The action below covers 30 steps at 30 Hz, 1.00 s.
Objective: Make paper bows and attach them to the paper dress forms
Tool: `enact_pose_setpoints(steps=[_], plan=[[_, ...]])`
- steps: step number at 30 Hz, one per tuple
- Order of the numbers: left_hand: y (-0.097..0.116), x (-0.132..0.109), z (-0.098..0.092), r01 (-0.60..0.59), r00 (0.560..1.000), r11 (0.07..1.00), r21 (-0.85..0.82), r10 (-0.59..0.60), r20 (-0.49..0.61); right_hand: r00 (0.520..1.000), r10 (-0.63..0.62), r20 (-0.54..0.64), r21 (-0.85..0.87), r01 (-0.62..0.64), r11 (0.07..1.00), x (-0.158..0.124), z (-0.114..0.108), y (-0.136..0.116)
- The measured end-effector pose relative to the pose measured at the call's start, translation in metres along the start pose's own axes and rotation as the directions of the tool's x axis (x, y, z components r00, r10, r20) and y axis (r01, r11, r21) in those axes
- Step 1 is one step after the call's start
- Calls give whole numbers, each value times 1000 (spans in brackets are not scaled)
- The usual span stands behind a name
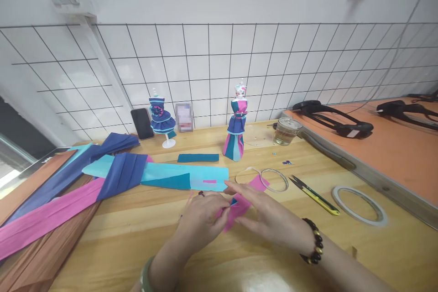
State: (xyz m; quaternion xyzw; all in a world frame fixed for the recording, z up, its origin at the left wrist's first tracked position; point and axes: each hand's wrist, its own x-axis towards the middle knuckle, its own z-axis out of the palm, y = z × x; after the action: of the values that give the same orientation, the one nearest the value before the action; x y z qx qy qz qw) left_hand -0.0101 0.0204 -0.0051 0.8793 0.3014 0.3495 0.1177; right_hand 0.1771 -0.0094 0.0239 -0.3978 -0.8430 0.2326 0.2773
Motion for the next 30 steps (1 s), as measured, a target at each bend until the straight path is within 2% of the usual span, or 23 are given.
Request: enact_pose_setpoints(steps=[6, 11, 19, 24, 30], plan=[[-3, -4, 1, 72, 985, 986, 152, -94, 142, 999, -49, 16, -73, 50, 996, 9, 17, 15], [-4, -2, 0, 103, 964, 977, 187, -145, 222, 998, -57, 7, -108, 58, 992, 8, 24, 22], [-5, -1, 0, 223, 961, 975, 15, -223, 164, 997, -48, -53, -110, 42, 993, 6, 24, 24], [-9, 0, 3, 212, 966, 977, 3, -210, 149, 997, -9, -77, -109, 0, 994, 2, 23, 28], [-9, 1, 2, 169, 972, 984, 50, -174, 155, 1000, -15, -23, -132, 12, 991, 1, 19, 29]])
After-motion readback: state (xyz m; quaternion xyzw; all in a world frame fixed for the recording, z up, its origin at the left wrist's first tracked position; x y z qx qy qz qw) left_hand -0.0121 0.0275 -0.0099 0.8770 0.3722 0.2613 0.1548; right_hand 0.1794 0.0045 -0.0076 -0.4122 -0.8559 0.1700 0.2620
